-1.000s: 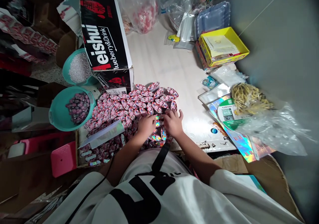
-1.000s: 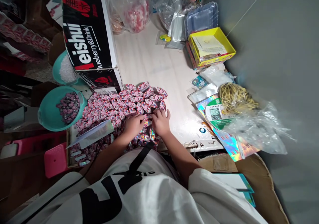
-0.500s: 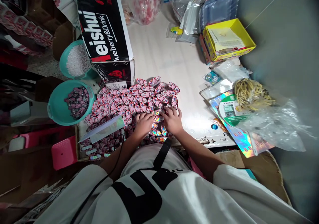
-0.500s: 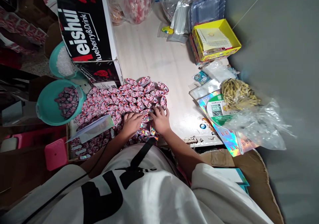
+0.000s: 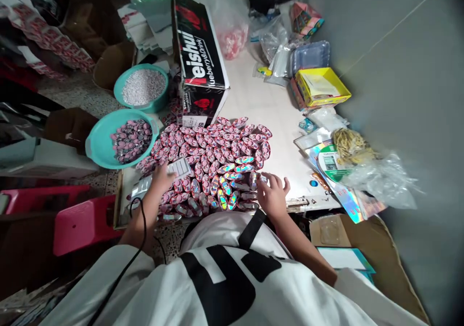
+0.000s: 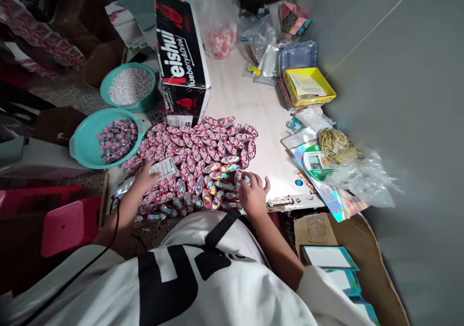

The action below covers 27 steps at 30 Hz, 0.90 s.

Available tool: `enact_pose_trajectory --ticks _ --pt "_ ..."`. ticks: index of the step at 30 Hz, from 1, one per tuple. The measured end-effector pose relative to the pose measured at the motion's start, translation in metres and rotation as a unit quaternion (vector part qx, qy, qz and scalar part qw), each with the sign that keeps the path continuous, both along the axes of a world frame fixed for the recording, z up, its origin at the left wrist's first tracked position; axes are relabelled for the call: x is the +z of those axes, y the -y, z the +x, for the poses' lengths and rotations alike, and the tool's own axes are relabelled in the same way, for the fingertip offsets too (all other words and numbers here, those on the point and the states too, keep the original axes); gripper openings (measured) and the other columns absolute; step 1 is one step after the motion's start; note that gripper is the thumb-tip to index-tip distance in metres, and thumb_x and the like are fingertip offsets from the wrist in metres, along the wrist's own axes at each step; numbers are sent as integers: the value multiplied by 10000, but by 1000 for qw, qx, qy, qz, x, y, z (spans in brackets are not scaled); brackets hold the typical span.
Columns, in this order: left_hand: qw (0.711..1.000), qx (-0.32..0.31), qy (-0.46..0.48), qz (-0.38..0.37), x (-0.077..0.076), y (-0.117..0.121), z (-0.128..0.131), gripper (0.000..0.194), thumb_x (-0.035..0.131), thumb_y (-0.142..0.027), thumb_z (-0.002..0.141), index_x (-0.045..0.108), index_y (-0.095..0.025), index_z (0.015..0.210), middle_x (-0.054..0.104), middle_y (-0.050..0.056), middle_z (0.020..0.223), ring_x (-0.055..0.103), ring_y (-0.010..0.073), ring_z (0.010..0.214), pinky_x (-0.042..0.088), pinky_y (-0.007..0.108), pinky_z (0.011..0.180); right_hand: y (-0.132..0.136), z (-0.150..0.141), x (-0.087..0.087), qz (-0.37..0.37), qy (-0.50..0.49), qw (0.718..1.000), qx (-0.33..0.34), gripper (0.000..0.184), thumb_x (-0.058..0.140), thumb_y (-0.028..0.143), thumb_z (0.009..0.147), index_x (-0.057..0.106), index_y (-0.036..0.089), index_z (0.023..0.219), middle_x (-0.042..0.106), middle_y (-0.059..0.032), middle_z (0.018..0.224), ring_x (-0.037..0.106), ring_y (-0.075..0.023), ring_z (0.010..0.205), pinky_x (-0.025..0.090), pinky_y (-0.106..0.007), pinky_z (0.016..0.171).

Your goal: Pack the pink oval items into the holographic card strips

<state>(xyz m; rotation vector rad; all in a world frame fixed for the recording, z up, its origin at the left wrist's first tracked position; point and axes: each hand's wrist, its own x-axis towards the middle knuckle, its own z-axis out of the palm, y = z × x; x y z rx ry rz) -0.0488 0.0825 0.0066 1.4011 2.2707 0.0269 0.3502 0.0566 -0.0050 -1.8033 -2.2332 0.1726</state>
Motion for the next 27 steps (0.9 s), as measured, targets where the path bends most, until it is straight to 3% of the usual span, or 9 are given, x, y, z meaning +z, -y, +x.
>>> enact_pose_trajectory --ticks 3,7,11,15,16,19,23,25,27 --pt "998 -9 -43 -41 -14 26 -7 736 638 -453 782 395 -239 1442 401 156 1492 373 387 1348 355 500 1067 15 -21 4 0 -12 1000 25 262 491 174 878 694 266 1015 663 -59 1189 559 -229 1128 143 -507 1115" --pt "996 2 -91 19 -12 37 -12 661 668 -527 750 536 -204 1312 504 184 1341 410 409 1271 352 527 1040 25 -46 12 -28 -15 997 71 262 500 155 870 700 264 1000 691 -50 1119 604 -224 1051 200 -490 1107" --pt "989 -122 -9 78 17 35 -15 292 568 -368 864 672 -199 1077 600 114 1135 548 282 1094 376 404 1040 27 -82 31 -60 -94 989 99 284 469 228 909 646 238 1131 654 -90 1168 584 -237 1108 336 -454 1052" --pt "956 -241 142 90 56 41 6 280 454 -268 929 696 -211 1057 614 76 1083 596 202 967 444 295 918 16 -138 66 -37 -208 976 55 672 550 390 875 314 185 1470 466 -172 1409 477 -277 1270 415 -441 1010" --pt "946 -257 170 99 64 43 13 266 469 -254 923 704 -215 1041 621 66 1058 603 192 948 449 283 904 12 -152 75 -47 -211 974 72 670 565 388 866 332 191 1463 489 -166 1391 495 -279 1250 419 -438 1007" --pt "921 -271 228 159 76 50 23 266 524 -243 906 679 -251 1122 631 43 1099 605 183 996 450 273 928 -3 -176 97 -117 -190 965 139 316 551 305 861 629 216 1154 686 -88 1060 627 -237 972 473 -372 888" --pt "941 -216 178 191 73 50 -6 366 658 -296 829 637 -240 1190 609 68 1235 551 236 1152 419 333 1016 -16 -157 107 -156 -211 965 23 215 567 341 816 677 175 897 665 -25 727 578 -167 635 463 -281 617" --pt "952 -192 194 141 68 49 -26 267 663 -328 820 680 -215 1061 673 63 1107 607 230 1038 456 323 940 -16 -133 106 -167 -225 960 -26 302 586 415 792 669 157 924 623 -6 655 534 -151 565 437 -265 551" --pt "938 -176 278 107 63 48 -39 214 618 -360 850 688 -196 969 711 44 977 640 195 902 481 283 840 -13 -114 103 -169 -216 960 -58 362 594 462 776 670 145 933 605 -12 652 532 -159 566 452 -279 550"
